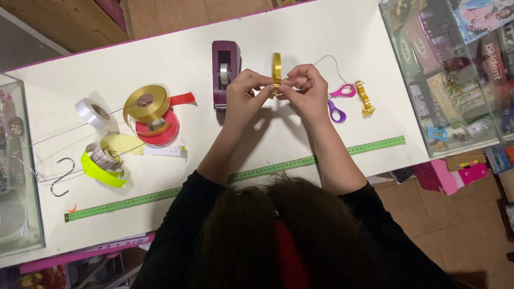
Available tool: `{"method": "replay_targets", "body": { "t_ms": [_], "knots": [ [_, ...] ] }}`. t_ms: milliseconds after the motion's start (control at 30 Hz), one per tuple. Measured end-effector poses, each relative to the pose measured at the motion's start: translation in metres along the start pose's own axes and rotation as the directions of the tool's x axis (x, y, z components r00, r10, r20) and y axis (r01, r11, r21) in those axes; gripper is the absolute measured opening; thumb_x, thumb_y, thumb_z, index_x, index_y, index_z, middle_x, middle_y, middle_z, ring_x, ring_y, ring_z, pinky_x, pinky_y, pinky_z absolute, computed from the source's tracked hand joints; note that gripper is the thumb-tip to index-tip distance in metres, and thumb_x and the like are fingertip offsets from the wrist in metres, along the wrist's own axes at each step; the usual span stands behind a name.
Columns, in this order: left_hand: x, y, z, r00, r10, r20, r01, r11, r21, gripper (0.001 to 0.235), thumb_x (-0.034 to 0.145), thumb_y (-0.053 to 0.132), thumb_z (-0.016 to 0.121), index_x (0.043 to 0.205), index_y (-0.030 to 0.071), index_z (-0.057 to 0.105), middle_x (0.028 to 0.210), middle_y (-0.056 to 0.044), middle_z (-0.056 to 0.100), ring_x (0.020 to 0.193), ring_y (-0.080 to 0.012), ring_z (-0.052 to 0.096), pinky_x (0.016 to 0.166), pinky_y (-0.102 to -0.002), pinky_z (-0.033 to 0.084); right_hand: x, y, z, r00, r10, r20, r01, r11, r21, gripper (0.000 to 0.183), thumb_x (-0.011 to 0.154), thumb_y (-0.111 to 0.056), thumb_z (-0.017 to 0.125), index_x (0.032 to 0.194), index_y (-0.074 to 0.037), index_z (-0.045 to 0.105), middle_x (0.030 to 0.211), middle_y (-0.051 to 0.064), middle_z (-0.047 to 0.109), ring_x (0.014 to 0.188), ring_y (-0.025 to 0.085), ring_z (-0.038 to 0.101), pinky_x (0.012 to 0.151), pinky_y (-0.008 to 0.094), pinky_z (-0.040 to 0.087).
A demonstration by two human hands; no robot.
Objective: The person cuts a length of gold ribbon using scissors, then folds and twists the ribbon to form a decorative bow. The finished bow is placed on the table next to other crafting supplies.
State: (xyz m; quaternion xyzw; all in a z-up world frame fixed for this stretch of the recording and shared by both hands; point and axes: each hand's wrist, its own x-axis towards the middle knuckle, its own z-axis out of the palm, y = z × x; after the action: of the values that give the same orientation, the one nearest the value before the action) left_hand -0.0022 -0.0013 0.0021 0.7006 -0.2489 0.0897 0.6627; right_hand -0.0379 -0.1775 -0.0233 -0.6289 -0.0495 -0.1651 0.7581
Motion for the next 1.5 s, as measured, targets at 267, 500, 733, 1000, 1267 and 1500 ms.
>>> {"method": "replay_targets", "body": {
  "t_ms": [267,500,733,1000,1267,1500],
  "knots": [
    [0.000,-0.007,0.000,0.999,0.016,0.039,-0.017,1.000,0.026,0.009,0.083,0.005,0.080,0.092,0.009,0.081,0.092,-0.008,0.075,0.074,-0.0157,0.064,0.051,-0.021,0.048,0.001,-0.021,0.005,0.995,-0.047,-0.087,0.039,0.995,-0.091,0.028,0.088,0.010,0.078,0.110,0.001,0.063,0.086,0.021,0.074,0.074,0.020,0.072,0.060,0.034,0.067],
    [-0.004,0.009,0.006,0.948,-0.145,0.283,0.202,0.962,-0.183,0.005,0.084,0.008,0.081,0.089,0.009,0.080,0.092,-0.005,0.076,0.075,-0.0087,0.063,0.059,-0.017,0.051,0.004,-0.028,0.007,0.969,-0.247,-0.014,0.224,0.903,-0.367,0.030,0.091,0.007,0.079,0.119,-0.005,0.075,0.116,0.013,0.068,0.100,0.019,0.067,0.080,0.028,0.062],
    [-0.003,0.009,0.005,0.956,-0.177,0.233,0.233,0.943,-0.238,0.006,0.086,0.011,0.083,0.090,0.009,0.080,0.093,-0.004,0.075,0.073,-0.0067,0.060,0.060,-0.017,0.051,0.003,-0.014,0.011,0.969,-0.090,-0.230,0.050,0.984,-0.172,0.027,0.088,0.002,0.083,0.111,-0.001,0.068,0.085,0.014,0.076,0.069,0.011,0.070,0.065,0.022,0.060],
    [-0.002,-0.020,0.002,0.976,-0.170,0.134,0.192,0.967,-0.170,0.008,0.087,0.012,0.082,0.094,0.009,0.081,0.098,-0.004,0.076,0.074,-0.0076,0.060,0.060,-0.019,0.053,0.003,0.014,0.005,0.975,-0.054,-0.218,0.057,0.998,0.006,0.017,0.085,0.004,0.084,0.097,0.007,0.073,0.079,0.019,0.074,0.064,0.019,0.074,0.057,0.031,0.065],
    [-0.004,-0.027,0.001,0.978,-0.203,0.049,0.209,0.962,-0.174,0.009,0.084,0.011,0.082,0.092,0.009,0.080,0.104,-0.004,0.073,0.077,-0.0065,0.060,0.064,-0.017,0.055,0.002,0.008,0.020,0.989,-0.022,-0.147,0.043,0.989,0.139,0.017,0.083,0.007,0.083,0.097,0.008,0.073,0.076,0.017,0.072,0.065,0.019,0.073,0.062,0.037,0.068],
    [-0.004,-0.022,-0.001,0.983,-0.185,0.002,0.184,0.973,-0.141,0.010,0.083,0.010,0.082,0.093,0.010,0.081,0.103,-0.003,0.072,0.077,-0.0060,0.060,0.064,-0.015,0.055,0.000,0.006,0.021,0.996,-0.008,-0.089,0.022,0.989,0.147,0.018,0.082,0.009,0.082,0.098,0.008,0.073,0.075,0.016,0.071,0.067,0.018,0.073,0.067,0.037,0.067]
  ]
}}
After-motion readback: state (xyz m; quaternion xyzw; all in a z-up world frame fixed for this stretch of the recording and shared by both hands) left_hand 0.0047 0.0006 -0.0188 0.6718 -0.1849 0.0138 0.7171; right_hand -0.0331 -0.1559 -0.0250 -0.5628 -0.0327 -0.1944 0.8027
